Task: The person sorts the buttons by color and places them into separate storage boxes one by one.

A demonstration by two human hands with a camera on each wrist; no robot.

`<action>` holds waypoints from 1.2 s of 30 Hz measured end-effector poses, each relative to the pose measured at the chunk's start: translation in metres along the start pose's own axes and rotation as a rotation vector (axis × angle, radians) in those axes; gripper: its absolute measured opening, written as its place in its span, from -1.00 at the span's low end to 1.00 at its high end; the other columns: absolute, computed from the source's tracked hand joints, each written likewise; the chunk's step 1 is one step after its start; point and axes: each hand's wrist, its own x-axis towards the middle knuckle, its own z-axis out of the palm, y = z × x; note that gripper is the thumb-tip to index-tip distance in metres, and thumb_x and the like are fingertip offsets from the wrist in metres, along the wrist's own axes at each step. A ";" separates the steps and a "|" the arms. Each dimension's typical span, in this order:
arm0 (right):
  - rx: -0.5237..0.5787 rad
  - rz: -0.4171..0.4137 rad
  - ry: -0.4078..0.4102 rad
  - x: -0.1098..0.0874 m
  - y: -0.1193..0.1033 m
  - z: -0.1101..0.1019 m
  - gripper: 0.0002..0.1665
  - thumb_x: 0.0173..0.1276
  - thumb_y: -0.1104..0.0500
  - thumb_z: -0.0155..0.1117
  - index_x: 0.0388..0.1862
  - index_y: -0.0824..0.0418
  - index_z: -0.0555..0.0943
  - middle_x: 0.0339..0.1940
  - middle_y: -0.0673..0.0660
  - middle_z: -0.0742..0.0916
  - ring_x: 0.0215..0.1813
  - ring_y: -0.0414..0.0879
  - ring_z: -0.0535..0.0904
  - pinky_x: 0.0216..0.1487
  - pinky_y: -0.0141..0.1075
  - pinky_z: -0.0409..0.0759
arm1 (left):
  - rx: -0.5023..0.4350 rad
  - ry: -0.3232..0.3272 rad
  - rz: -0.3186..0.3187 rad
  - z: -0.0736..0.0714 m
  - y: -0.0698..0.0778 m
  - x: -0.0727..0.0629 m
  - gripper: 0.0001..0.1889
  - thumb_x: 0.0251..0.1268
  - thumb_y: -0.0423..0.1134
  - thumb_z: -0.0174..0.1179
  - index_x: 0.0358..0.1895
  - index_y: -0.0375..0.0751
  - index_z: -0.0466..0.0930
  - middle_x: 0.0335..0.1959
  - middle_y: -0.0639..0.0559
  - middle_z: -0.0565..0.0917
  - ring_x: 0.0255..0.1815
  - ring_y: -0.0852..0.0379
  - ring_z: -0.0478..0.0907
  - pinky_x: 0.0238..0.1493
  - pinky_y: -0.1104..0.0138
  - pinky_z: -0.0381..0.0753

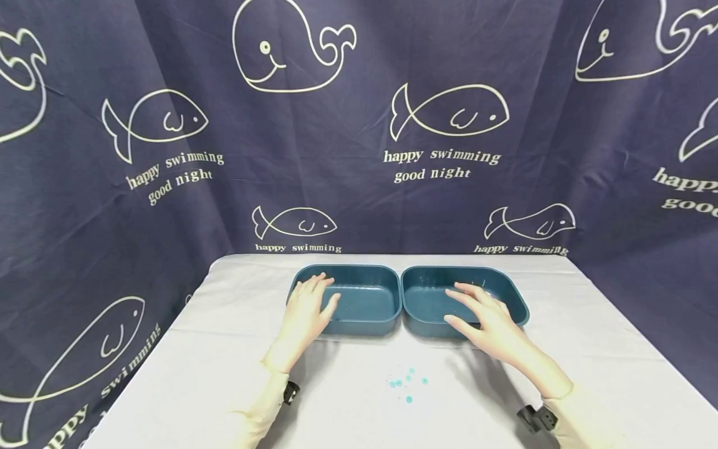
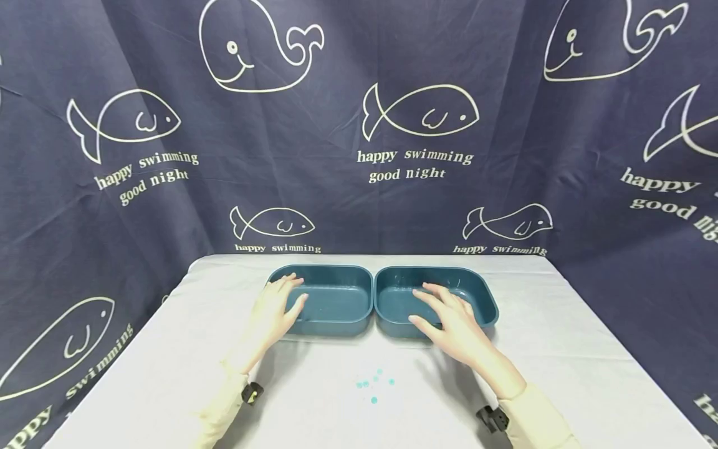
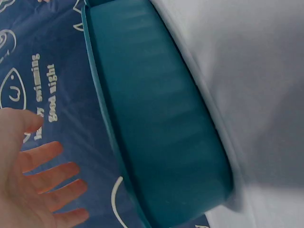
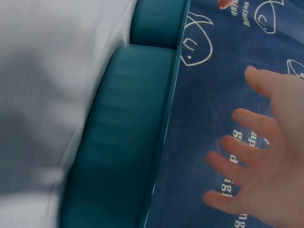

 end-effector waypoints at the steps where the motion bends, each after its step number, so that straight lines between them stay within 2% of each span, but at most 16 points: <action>1: -0.005 -0.020 0.028 0.001 0.000 0.001 -0.47 0.25 0.01 0.29 0.18 0.14 0.51 0.22 0.20 0.50 0.26 0.24 0.37 0.13 0.27 0.17 | -0.014 0.026 0.000 0.001 -0.002 0.001 -0.64 0.28 -0.10 0.16 0.04 -0.23 0.57 0.10 -0.19 0.58 0.15 -0.15 0.50 0.23 -0.07 0.33; 4: -0.015 -0.079 0.107 0.002 0.001 0.004 -0.60 0.21 0.12 0.32 0.05 0.14 0.60 0.02 0.11 0.61 0.08 0.11 0.54 0.03 0.13 0.37 | -0.063 0.080 -0.013 0.003 -0.010 0.002 -0.72 0.25 -0.20 0.19 -0.03 -0.26 0.60 0.01 -0.19 0.63 0.04 -0.15 0.56 0.13 0.01 0.45; 7: -0.008 -0.095 0.143 0.001 0.002 0.008 -0.68 0.20 0.17 0.34 -0.03 0.11 0.64 -0.11 0.01 0.64 -0.11 -0.06 0.59 -0.12 -0.12 0.51 | -0.107 0.100 -0.050 0.007 -0.020 0.004 -0.76 0.24 -0.25 0.19 -0.07 -0.25 0.60 -0.04 -0.18 0.64 -0.01 -0.13 0.59 0.04 0.08 0.53; 9: 0.007 -0.092 0.144 0.001 0.003 0.010 -0.71 0.20 0.18 0.33 -0.06 0.09 0.65 -0.17 -0.05 0.64 -0.21 -0.16 0.57 -0.27 -0.28 0.51 | -0.131 0.099 -0.083 0.010 -0.026 0.004 -0.77 0.25 -0.26 0.18 -0.07 -0.25 0.60 -0.06 -0.16 0.65 -0.01 -0.12 0.59 0.03 0.10 0.54; 13: 0.047 -0.079 0.132 -0.001 0.002 0.014 -0.74 0.18 0.21 0.35 -0.11 0.10 0.67 -0.28 -0.08 0.62 -0.35 -0.24 0.45 -0.40 -0.43 0.41 | -0.173 0.106 -0.137 0.015 -0.038 0.004 -0.73 0.26 -0.29 0.16 0.00 -0.28 0.56 -0.04 -0.18 0.64 0.01 -0.13 0.59 0.03 0.11 0.54; 18: 0.063 -0.097 0.129 -0.003 0.001 0.020 -0.75 0.11 0.25 0.40 -0.18 0.10 0.69 -0.40 -0.15 0.55 -0.45 -0.28 0.36 -0.47 -0.50 0.33 | -0.215 0.119 -0.228 0.018 -0.053 0.002 -0.64 0.27 -0.32 0.13 0.13 -0.30 0.47 0.05 -0.25 0.58 0.08 -0.19 0.54 0.10 0.06 0.50; 24: 0.081 -0.102 0.105 -0.005 -0.003 0.025 -0.75 0.09 0.26 0.41 -0.20 0.09 0.69 -0.46 -0.21 0.53 -0.54 -0.30 0.36 -0.52 -0.50 0.34 | -0.263 0.142 -0.307 0.024 -0.072 -0.001 -0.60 0.24 -0.34 0.15 0.14 -0.35 0.44 0.07 -0.31 0.53 0.14 -0.25 0.47 0.15 -0.01 0.43; 31: 0.120 -0.091 0.049 -0.006 -0.009 0.029 -0.80 0.11 0.23 0.39 -0.23 0.12 0.69 -0.50 -0.22 0.53 -0.56 -0.42 0.31 -0.54 -0.50 0.35 | -0.396 0.089 -0.436 0.028 -0.085 0.004 -0.54 0.25 -0.33 0.13 0.21 -0.41 0.36 0.14 -0.39 0.48 0.12 -0.32 0.48 0.12 -0.02 0.47; 36: 0.131 -0.088 0.013 -0.007 -0.012 0.034 -0.82 0.13 0.21 0.38 -0.24 0.11 0.70 -0.53 -0.24 0.53 -0.56 -0.45 0.29 -0.53 -0.50 0.34 | -0.496 0.076 -0.515 0.032 -0.090 0.007 -0.54 0.27 -0.35 0.10 0.23 -0.42 0.34 0.09 -0.41 0.52 0.07 -0.31 0.53 0.09 0.05 0.51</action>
